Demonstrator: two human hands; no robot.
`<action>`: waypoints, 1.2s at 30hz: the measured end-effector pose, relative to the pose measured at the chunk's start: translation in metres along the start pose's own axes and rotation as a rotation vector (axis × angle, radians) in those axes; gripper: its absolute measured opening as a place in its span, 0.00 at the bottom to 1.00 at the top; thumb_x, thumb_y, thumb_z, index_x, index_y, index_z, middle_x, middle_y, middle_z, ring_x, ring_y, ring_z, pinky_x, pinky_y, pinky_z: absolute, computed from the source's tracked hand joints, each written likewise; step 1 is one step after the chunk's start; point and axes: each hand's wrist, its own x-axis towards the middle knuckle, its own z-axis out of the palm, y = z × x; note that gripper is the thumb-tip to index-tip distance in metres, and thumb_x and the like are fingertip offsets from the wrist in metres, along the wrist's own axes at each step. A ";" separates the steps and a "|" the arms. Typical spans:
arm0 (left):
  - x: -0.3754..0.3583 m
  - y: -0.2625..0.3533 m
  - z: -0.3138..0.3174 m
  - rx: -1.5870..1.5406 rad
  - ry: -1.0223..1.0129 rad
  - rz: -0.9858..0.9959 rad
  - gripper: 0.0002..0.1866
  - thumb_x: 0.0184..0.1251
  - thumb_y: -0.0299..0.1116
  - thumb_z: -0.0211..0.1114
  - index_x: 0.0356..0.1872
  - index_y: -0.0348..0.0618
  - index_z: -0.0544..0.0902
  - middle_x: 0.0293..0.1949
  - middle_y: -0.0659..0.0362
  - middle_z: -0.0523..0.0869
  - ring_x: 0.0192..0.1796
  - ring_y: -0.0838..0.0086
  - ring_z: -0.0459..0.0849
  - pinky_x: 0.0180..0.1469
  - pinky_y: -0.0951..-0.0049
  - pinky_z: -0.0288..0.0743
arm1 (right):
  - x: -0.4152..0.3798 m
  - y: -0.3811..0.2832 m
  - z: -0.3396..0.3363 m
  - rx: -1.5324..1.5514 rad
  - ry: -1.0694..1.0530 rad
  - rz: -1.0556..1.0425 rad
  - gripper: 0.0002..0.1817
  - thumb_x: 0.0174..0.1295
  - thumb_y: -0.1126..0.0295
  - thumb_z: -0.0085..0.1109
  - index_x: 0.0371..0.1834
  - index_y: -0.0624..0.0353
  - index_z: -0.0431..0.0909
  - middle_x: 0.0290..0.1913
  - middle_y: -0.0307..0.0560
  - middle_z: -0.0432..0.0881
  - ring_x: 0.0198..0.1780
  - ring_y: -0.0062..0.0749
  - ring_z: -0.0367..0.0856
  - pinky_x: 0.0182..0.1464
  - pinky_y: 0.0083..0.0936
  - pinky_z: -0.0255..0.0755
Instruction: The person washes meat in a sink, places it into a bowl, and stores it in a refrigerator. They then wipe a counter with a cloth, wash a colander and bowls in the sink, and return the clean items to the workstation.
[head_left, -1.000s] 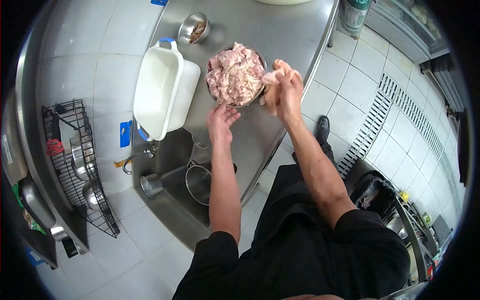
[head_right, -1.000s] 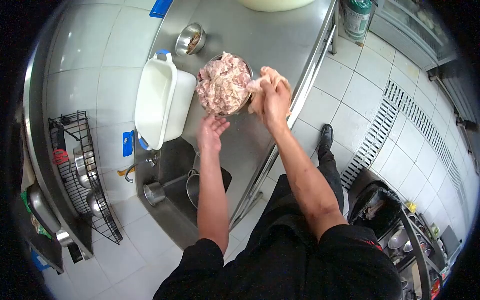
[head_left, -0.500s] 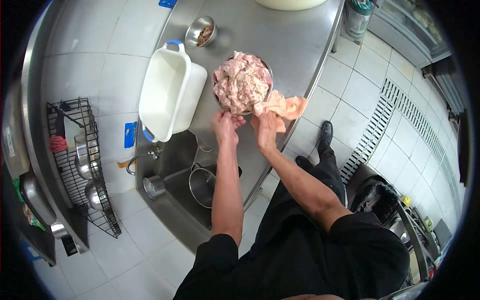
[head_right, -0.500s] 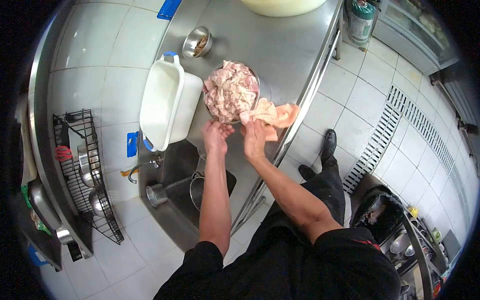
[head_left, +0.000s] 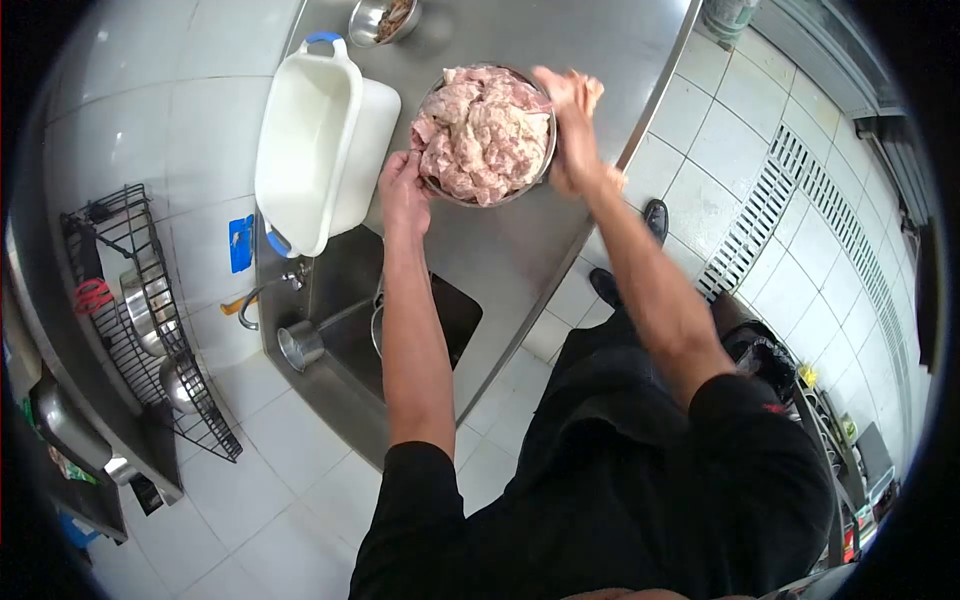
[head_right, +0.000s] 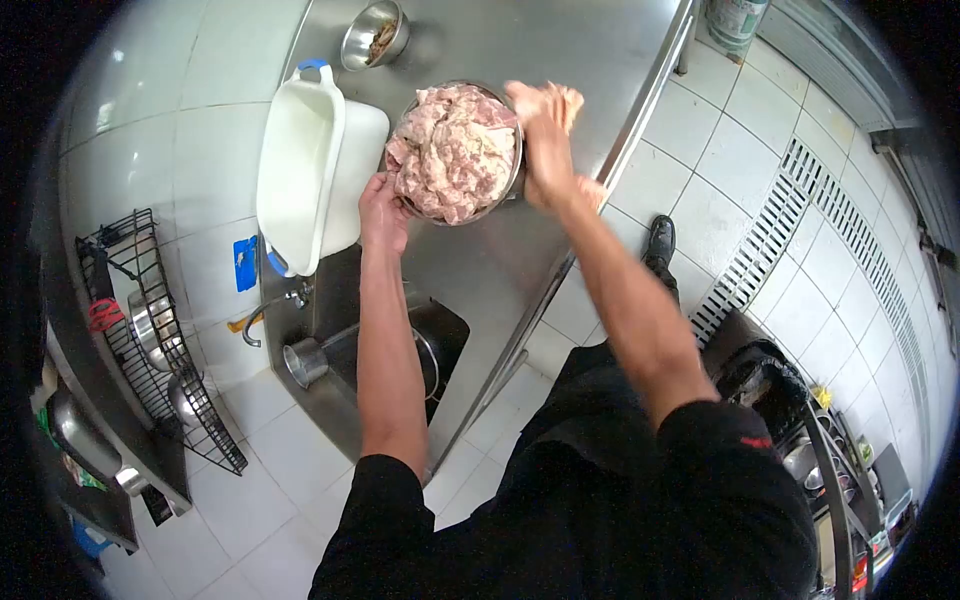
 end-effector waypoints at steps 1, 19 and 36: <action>0.004 0.000 -0.001 0.021 0.002 0.001 0.07 0.73 0.35 0.55 0.35 0.44 0.74 0.27 0.63 0.78 0.24 0.78 0.78 0.23 0.76 0.75 | -0.024 0.031 0.000 -0.265 0.076 0.093 0.27 0.71 0.59 0.36 0.65 0.68 0.65 0.66 0.56 0.67 0.68 0.41 0.61 0.71 0.30 0.51; -0.145 -0.035 -0.009 -0.054 0.066 -0.006 0.16 0.72 0.39 0.57 0.42 0.32 0.78 0.34 0.54 0.81 0.36 0.71 0.83 0.35 0.71 0.82 | -0.238 0.069 0.021 -1.317 -0.977 -0.499 0.20 0.55 0.63 0.51 0.51 0.50 0.81 0.58 0.44 0.76 0.66 0.45 0.65 0.67 0.39 0.61; -0.426 -0.205 -0.082 -0.674 0.649 -0.287 0.26 0.71 0.46 0.58 0.64 0.43 0.67 0.48 0.55 0.79 0.42 0.68 0.82 0.41 0.66 0.81 | -0.350 0.087 0.088 -1.123 -1.866 -0.424 0.24 0.56 0.72 0.51 0.59 0.52 0.73 0.58 0.51 0.76 0.65 0.43 0.68 0.66 0.45 0.56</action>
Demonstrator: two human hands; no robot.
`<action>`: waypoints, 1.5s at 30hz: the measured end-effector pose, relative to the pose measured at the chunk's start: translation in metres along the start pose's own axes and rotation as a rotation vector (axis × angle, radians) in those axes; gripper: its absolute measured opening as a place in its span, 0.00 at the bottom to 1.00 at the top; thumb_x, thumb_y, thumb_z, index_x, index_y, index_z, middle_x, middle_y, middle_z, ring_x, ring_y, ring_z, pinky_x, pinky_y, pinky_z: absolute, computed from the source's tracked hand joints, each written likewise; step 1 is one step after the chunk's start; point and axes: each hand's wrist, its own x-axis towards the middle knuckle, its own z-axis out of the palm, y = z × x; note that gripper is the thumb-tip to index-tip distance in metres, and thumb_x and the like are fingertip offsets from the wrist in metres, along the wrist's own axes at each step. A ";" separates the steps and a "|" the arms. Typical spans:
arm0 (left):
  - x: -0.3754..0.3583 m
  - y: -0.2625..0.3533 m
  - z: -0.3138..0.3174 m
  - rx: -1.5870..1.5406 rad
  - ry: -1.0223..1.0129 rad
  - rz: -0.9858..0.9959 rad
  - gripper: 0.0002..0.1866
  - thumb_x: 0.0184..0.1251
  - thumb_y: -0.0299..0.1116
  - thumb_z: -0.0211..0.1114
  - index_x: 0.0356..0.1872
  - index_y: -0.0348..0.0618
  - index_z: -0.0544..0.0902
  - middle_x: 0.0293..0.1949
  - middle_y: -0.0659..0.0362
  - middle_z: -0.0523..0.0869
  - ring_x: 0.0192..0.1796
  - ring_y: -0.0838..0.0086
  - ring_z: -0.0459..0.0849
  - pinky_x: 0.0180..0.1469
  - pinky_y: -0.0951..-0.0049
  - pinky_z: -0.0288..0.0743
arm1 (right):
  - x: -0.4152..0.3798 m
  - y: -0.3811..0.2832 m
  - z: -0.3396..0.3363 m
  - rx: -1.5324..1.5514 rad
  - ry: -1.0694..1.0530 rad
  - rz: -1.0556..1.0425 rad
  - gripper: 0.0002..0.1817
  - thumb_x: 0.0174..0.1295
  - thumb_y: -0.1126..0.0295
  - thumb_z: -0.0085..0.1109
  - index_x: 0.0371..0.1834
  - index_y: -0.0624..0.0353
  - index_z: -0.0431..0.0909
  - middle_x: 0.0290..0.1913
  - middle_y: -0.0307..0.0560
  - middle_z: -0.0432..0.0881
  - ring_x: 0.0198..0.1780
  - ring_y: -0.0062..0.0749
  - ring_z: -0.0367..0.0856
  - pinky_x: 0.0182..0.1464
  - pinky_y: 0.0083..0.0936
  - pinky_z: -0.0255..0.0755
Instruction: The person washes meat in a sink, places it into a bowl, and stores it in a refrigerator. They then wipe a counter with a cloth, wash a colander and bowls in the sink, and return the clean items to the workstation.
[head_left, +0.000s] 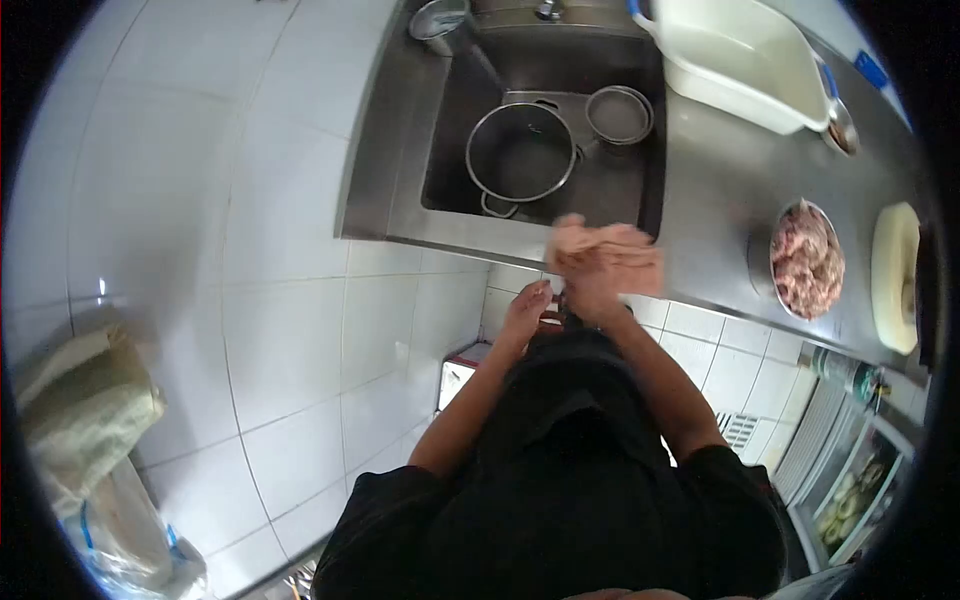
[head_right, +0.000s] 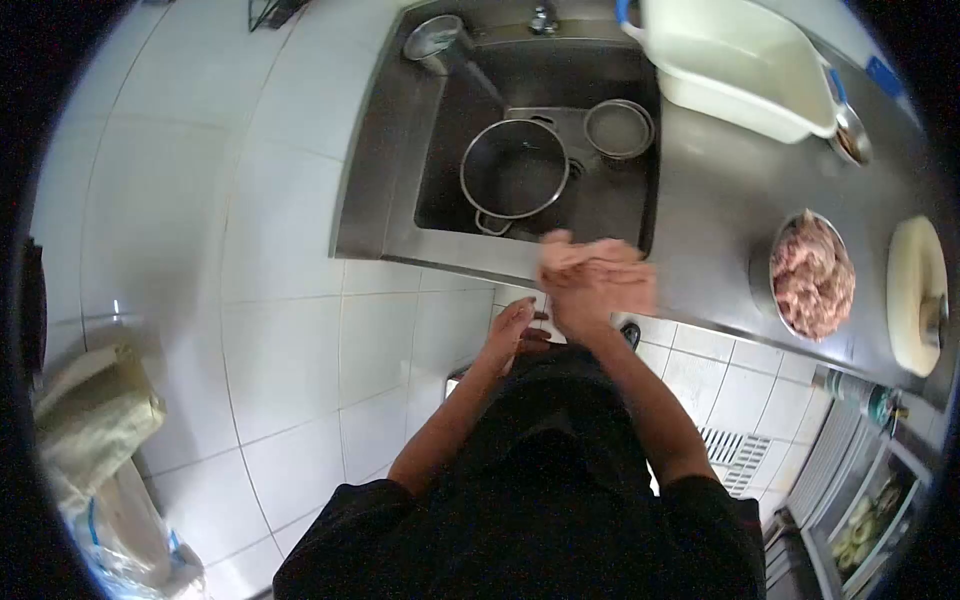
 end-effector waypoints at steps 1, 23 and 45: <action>0.008 -0.003 -0.008 -0.083 0.127 0.071 0.27 0.71 0.47 0.58 0.65 0.43 0.66 0.50 0.55 0.78 0.45 0.67 0.81 0.43 0.65 0.81 | 0.024 -0.014 0.027 0.003 0.123 -0.143 0.22 0.55 0.68 0.54 0.56 0.55 0.75 0.56 0.53 0.76 0.63 0.45 0.70 0.64 0.46 0.59; 0.263 0.215 -0.222 1.807 0.918 0.946 0.25 0.60 0.31 0.59 0.58 0.36 0.66 0.56 0.52 0.74 0.54 0.62 0.73 0.58 0.65 0.67 | 0.416 0.151 -0.066 1.605 0.170 0.587 0.32 0.68 0.54 0.49 0.68 0.64 0.59 0.65 0.62 0.66 0.55 0.50 0.77 0.54 0.42 0.76; 0.437 0.351 0.024 0.256 -0.238 0.485 0.31 0.68 0.53 0.55 0.63 0.39 0.68 0.57 0.48 0.75 0.56 0.59 0.76 0.59 0.57 0.71 | 0.493 0.167 -0.016 0.530 0.752 1.030 0.20 0.66 0.52 0.47 0.41 0.57 0.80 0.49 0.52 0.79 0.56 0.47 0.74 0.49 0.45 0.73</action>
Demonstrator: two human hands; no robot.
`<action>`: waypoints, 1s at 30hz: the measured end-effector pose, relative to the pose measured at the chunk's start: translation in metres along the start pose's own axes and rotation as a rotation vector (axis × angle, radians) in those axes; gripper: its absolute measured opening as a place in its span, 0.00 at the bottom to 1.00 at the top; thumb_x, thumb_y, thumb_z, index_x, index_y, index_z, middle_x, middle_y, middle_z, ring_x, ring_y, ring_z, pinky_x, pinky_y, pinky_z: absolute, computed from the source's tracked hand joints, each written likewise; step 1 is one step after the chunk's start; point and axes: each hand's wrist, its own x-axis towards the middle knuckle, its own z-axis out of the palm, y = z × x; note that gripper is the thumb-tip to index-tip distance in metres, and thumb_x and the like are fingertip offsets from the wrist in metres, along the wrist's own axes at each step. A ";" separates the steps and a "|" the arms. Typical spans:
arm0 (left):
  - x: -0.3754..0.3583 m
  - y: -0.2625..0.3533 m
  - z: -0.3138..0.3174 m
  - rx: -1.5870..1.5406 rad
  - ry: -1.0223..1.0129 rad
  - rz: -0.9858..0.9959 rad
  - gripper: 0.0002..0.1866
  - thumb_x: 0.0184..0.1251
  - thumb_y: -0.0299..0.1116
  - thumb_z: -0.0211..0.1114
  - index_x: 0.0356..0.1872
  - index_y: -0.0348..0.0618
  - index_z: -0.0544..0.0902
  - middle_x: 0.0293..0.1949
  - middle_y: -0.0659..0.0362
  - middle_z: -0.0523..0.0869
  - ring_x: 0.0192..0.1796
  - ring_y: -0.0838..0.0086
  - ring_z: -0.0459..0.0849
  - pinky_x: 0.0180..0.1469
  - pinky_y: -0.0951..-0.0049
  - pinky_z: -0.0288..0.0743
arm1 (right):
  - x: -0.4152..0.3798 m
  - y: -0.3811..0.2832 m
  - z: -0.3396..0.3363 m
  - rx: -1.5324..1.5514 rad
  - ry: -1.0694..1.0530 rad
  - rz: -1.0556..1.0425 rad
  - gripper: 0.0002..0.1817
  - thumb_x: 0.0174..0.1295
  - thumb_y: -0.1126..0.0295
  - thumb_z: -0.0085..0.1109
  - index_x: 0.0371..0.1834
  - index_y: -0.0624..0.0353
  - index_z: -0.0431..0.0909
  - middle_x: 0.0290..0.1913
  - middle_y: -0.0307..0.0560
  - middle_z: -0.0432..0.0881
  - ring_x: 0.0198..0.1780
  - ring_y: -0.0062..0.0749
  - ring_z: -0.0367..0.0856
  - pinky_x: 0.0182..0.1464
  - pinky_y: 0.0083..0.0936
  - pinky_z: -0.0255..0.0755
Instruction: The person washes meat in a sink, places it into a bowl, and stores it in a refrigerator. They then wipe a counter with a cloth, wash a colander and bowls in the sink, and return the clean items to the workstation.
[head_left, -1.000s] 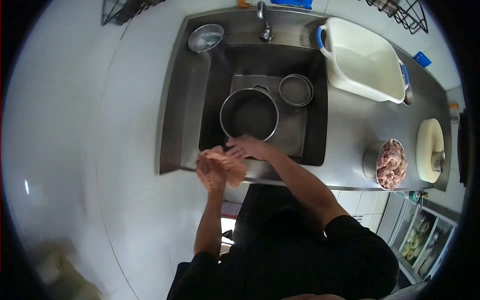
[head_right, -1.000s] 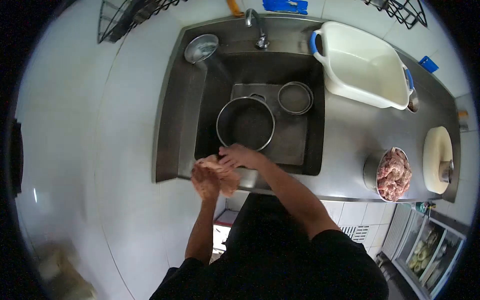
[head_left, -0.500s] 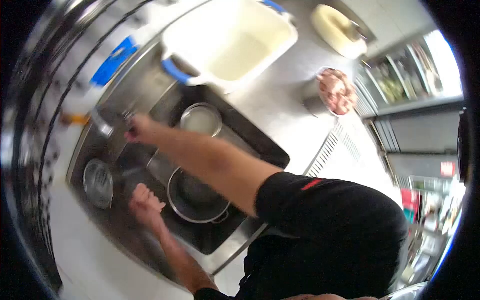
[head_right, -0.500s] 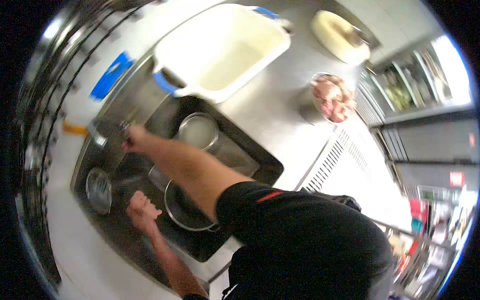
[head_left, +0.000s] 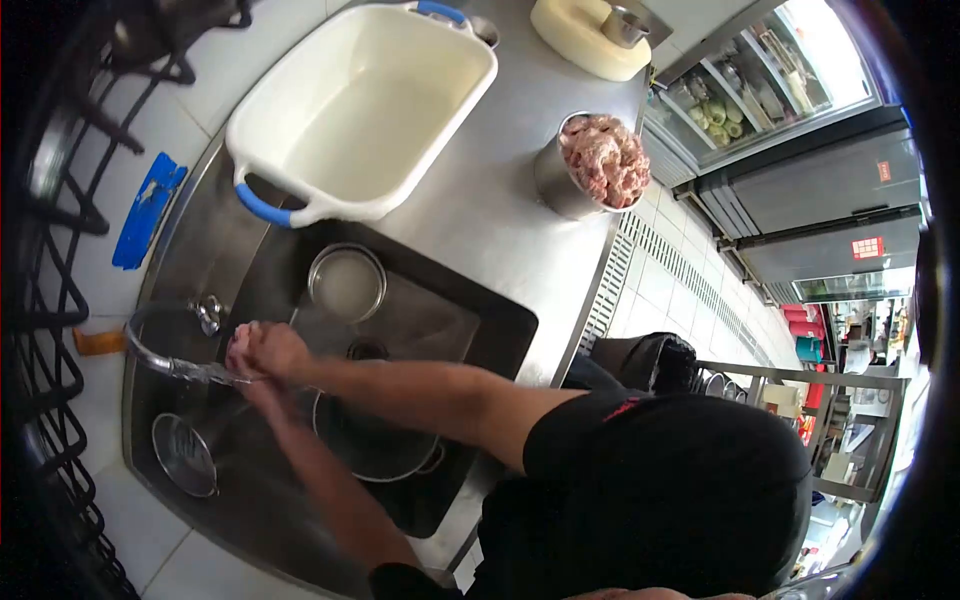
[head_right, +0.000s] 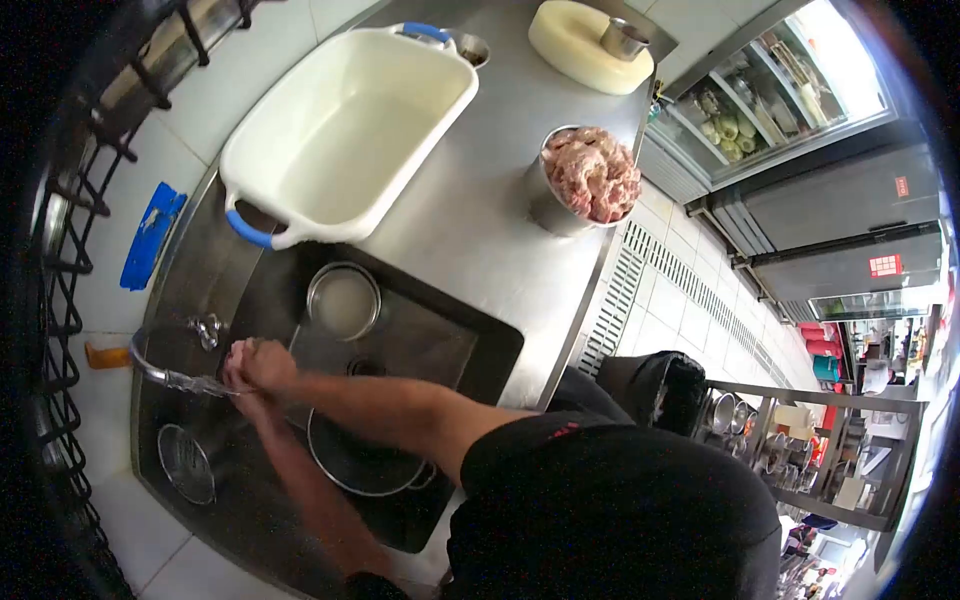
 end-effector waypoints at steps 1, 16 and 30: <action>-0.002 0.005 0.001 -0.090 -0.062 -0.030 0.32 0.69 0.54 0.53 0.64 0.40 0.67 0.58 0.47 0.74 0.58 0.59 0.75 0.60 0.57 0.69 | -0.006 -0.006 0.000 -0.050 0.039 -0.025 0.21 0.67 0.49 0.46 0.42 0.55 0.80 0.50 0.51 0.79 0.57 0.45 0.73 0.50 0.46 0.72; 0.007 -0.006 -0.013 -0.549 -0.346 -0.119 0.23 0.70 0.47 0.50 0.57 0.42 0.72 0.49 0.55 0.77 0.57 0.66 0.75 0.63 0.64 0.66 | -0.030 -0.028 -0.096 0.208 -0.143 -0.040 0.21 0.63 0.57 0.47 0.49 0.64 0.75 0.54 0.64 0.75 0.58 0.58 0.73 0.54 0.48 0.70; -0.053 0.064 0.034 -0.715 -0.178 0.005 0.21 0.73 0.50 0.51 0.51 0.42 0.74 0.49 0.50 0.79 0.54 0.65 0.78 0.59 0.60 0.71 | -0.026 -0.082 -0.082 -0.006 -0.105 0.043 0.27 0.67 0.49 0.42 0.46 0.66 0.77 0.51 0.62 0.79 0.54 0.57 0.78 0.55 0.46 0.69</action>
